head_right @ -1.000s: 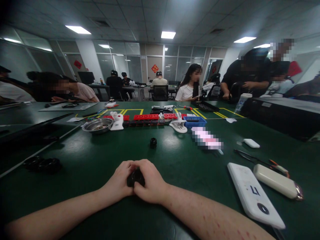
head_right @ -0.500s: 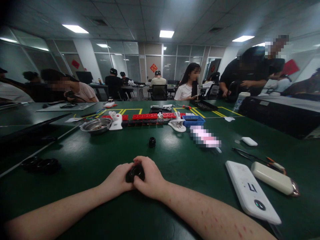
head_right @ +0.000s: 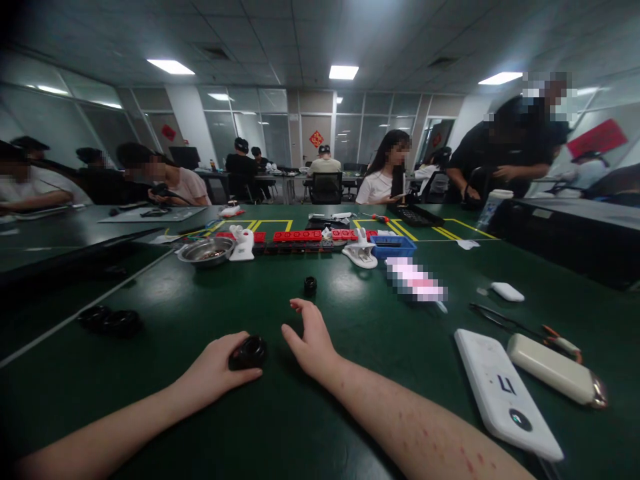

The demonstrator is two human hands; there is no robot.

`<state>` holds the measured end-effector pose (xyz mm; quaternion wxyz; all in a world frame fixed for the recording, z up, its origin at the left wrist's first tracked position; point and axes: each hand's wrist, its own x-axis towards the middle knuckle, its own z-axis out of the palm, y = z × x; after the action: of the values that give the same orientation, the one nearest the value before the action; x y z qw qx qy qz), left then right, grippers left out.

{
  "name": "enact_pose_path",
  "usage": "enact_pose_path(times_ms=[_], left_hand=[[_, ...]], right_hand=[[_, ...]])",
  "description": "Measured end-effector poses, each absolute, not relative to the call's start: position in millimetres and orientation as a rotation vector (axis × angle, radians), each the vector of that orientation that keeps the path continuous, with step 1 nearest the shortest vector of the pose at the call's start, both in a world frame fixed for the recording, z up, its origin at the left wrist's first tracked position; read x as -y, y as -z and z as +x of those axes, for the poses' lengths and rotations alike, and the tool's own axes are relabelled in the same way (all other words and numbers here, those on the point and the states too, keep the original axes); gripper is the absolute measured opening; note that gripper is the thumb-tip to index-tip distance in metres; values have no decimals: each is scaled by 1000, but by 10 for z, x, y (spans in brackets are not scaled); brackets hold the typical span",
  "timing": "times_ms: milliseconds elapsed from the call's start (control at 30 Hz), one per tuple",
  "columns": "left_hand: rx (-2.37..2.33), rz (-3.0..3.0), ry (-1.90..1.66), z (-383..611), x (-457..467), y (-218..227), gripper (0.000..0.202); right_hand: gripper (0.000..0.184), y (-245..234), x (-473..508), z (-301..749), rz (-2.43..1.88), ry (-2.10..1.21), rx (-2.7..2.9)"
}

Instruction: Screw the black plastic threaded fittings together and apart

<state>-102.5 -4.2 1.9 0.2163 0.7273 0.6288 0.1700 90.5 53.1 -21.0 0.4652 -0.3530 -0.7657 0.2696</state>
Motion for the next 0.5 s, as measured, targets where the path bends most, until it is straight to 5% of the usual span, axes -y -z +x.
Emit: enact_pose_path(times_ms=[500], left_hand=[[-2638, 1395, -308, -2988, 969, 12, 66]], right_hand=[[40, 272, -593, 889, -910, -607, 1867]])
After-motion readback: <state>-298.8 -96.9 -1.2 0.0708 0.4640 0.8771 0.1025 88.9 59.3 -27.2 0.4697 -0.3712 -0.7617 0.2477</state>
